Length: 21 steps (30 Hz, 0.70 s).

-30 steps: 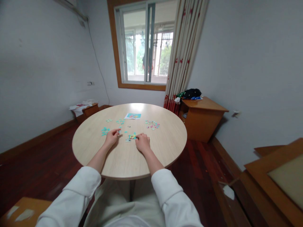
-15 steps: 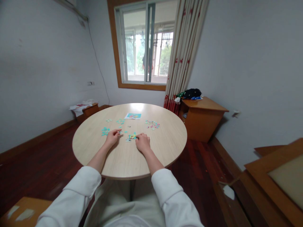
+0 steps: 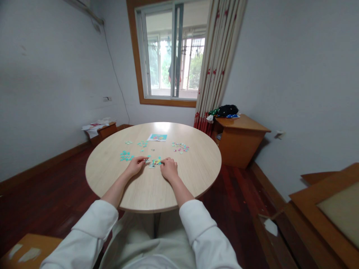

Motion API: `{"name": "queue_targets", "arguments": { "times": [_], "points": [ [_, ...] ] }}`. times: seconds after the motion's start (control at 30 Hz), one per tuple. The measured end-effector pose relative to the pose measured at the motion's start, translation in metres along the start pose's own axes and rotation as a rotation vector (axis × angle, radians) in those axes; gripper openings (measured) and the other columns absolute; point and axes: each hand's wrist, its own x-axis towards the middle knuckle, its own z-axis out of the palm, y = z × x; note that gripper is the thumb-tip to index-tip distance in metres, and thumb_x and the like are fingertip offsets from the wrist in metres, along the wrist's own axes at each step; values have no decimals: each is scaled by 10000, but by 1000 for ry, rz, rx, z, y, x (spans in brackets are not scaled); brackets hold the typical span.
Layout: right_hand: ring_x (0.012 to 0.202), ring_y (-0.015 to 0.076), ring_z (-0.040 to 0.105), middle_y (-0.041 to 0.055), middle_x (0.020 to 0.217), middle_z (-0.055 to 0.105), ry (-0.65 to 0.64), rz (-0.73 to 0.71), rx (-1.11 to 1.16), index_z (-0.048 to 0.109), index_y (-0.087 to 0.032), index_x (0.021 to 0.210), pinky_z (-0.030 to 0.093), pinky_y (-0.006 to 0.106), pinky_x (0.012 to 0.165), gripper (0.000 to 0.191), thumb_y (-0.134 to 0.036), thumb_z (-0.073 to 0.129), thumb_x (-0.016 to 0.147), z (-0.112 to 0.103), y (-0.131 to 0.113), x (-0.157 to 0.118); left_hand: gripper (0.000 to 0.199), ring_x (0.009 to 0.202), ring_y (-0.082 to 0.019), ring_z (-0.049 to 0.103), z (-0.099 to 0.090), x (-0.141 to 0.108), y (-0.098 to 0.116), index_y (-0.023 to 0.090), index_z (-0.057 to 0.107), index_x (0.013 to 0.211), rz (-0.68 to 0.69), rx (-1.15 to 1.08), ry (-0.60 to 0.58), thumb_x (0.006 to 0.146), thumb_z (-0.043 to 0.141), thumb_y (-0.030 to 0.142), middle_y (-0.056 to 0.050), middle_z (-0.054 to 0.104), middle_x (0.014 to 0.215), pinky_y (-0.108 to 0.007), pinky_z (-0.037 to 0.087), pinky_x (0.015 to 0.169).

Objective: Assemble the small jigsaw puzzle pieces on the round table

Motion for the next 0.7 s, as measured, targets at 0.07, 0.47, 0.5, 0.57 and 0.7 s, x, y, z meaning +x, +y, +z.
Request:
{"name": "queue_targets", "arguments": {
  "times": [0.07,0.47,0.5,0.57,0.7],
  "points": [
    [1076,200,524,64,1138,632,0,-2,-1,701,-233,1051,335,328,893,286,-184,482,874,0,0,0,284,693,-178,639,-1,0,1,130,746,909,2,-4,2,727,560,243,-71,727,759,-325,527,733],
    [1083,197,522,61,1133,630,4,2,3,703,-237,1051,338,324,894,281,-183,492,873,0,-1,-1,287,627,-151,581,0,-1,2,126,744,903,-7,6,8,723,555,246,-57,698,711,-285,483,663],
    [1082,197,523,61,1132,631,5,3,5,703,-235,1050,338,325,893,281,-183,492,873,0,-1,-1,295,620,-147,572,0,-1,2,127,741,919,-6,6,11,725,555,248,-51,687,694,-279,477,657],
    [1080,197,524,60,1130,631,7,3,7,703,-231,1048,338,325,892,280,-182,491,873,0,-1,-1,333,594,-133,542,-1,-2,4,128,727,986,5,9,14,730,550,245,-26,650,643,-263,462,636],
    [1079,194,526,61,1133,631,5,3,0,703,-236,1045,337,320,888,276,-183,490,876,0,0,-1,441,568,-112,500,-3,-4,7,139,663,1140,36,12,16,725,544,231,30,571,596,-242,450,630]
  ]
}}
